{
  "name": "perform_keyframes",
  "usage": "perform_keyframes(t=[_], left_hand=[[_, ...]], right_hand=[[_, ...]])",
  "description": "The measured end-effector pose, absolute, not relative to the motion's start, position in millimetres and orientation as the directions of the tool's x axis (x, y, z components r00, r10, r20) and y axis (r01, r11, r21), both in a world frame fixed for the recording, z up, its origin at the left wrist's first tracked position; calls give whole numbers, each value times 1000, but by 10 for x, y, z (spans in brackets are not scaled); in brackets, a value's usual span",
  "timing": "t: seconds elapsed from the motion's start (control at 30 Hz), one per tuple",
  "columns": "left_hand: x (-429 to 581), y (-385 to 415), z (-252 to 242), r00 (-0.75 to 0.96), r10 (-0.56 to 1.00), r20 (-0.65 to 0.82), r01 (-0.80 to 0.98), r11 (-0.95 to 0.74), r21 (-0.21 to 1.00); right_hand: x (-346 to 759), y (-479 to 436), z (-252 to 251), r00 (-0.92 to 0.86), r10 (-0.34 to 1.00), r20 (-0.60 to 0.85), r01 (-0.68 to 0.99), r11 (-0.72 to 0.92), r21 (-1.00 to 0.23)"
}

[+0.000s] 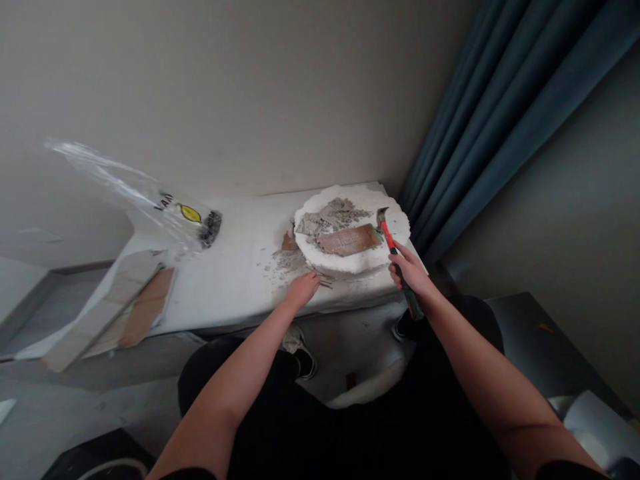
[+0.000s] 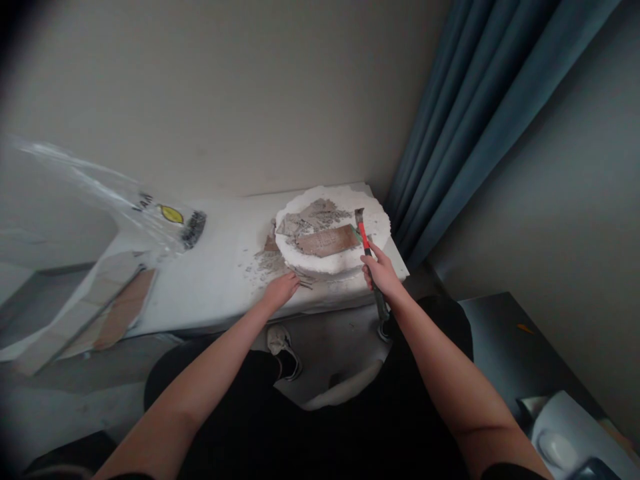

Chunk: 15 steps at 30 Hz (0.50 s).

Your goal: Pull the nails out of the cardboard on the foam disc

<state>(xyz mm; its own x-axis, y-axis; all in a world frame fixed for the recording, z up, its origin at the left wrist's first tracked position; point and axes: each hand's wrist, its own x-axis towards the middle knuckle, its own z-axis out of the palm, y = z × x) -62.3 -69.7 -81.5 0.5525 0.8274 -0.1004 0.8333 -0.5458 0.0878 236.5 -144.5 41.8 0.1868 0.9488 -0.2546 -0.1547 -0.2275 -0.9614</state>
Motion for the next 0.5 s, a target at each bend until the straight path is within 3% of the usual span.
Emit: perform_keyframes(t=[0.2, 0.37, 0.5], left_hand=[[-605, -606, -777, 516, 854, -67, 854, -508, 115], [-754, -356, -620, 400, 916, 8, 892, -392, 224], [-1017, -97, -485, 274, 961, 34, 936, -275, 218]], right_hand=[[2374, -1443, 420, 193, 946, -261, -145, -235, -961], [2376, -1422, 418, 196, 946, -259, -143, -234, -962], [2367, -1420, 440, 199, 944, -262, -140, -237, -961]])
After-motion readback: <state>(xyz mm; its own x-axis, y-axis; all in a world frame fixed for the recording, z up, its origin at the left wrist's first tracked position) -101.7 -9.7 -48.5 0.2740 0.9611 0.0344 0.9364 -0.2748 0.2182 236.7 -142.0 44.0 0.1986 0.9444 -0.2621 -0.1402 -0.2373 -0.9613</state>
